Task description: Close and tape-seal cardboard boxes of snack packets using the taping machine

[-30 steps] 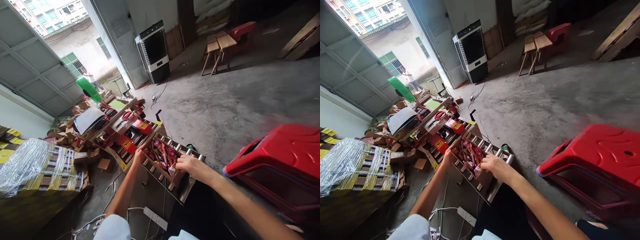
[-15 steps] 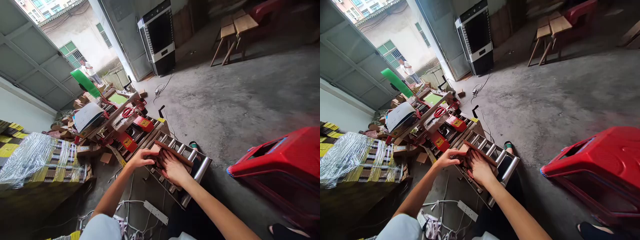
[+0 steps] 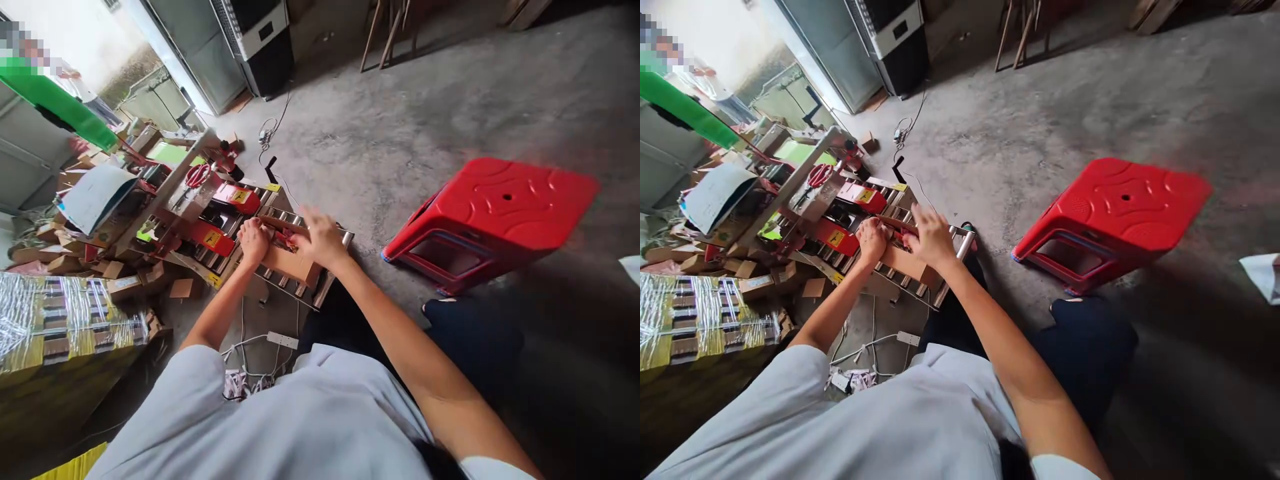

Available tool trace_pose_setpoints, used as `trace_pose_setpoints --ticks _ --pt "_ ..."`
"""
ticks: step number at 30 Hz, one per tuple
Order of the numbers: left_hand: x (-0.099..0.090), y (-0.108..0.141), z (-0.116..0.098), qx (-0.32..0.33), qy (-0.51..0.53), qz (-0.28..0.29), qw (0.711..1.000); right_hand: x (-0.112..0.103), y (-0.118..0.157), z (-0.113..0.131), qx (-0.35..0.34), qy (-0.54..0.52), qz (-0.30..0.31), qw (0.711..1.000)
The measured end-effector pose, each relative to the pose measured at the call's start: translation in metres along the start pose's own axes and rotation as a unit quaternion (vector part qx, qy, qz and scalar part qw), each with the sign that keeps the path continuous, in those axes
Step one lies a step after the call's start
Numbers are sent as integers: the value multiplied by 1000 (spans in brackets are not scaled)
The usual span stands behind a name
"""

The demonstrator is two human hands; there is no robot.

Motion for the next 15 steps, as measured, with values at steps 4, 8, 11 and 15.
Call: trace_pose_setpoints --ticks 4,8,11,15 --pt "-25 -1 14 -48 121 -50 990 54 37 22 -40 66 139 987" --pt "-34 46 -21 94 178 -41 979 61 47 14 -43 35 151 987" --pt "6 110 -61 225 73 120 964 44 45 5 -73 -73 157 982" --pt "32 149 -76 274 -64 151 947 7 68 -6 -70 -145 85 983"
Point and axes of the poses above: each hand's wrist, its own y-axis away from the middle knuckle, its own x-axis out of the palm, z = x × y, the point moved 9 cm from there along -y, towards the middle knuckle, and after that the axes turned 14 degrees about -x, right-handed, at the moved point
